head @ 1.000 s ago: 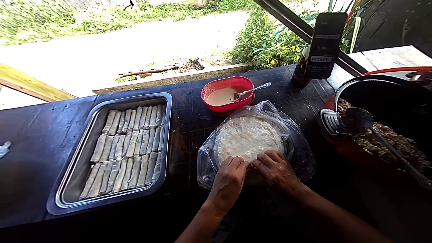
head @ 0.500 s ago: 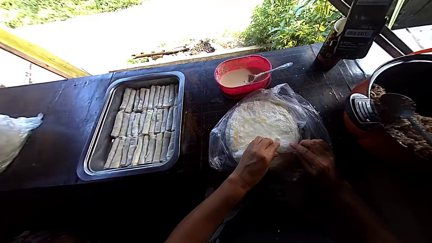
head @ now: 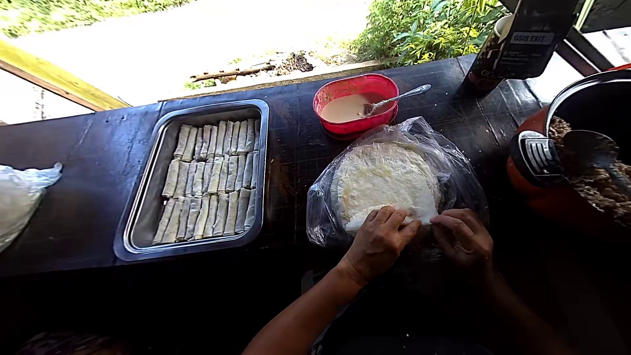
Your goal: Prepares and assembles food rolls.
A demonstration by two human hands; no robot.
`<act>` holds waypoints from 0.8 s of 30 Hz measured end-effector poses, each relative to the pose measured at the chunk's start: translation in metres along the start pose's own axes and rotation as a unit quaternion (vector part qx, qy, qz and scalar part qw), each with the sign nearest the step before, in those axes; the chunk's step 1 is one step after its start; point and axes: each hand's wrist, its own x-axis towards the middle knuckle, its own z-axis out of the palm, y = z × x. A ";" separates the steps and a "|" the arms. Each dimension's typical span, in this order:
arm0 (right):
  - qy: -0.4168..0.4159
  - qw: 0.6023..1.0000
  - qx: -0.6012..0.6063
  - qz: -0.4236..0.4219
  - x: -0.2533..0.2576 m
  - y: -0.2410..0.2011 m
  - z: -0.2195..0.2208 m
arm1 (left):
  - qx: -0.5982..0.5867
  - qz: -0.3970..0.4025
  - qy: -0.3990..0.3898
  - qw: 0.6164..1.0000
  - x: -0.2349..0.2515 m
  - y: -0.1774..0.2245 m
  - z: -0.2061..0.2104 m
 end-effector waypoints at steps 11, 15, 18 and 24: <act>-0.120 0.988 -0.089 -0.041 0.023 -0.029 0.017 | 0.002 -0.104 -0.022 0.994 -0.020 -0.019 -0.035; -0.191 0.976 -0.093 -0.043 0.034 -0.039 0.024 | 0.023 -0.117 -0.037 0.992 -0.022 -0.019 -0.034; -0.198 0.976 -0.072 -0.053 0.032 -0.038 0.031 | 0.044 -0.116 -0.033 0.992 -0.023 -0.017 -0.033; -0.204 0.975 0.019 -0.081 0.034 -0.019 0.033 | 0.060 -0.092 -0.021 0.994 -0.023 -0.017 -0.031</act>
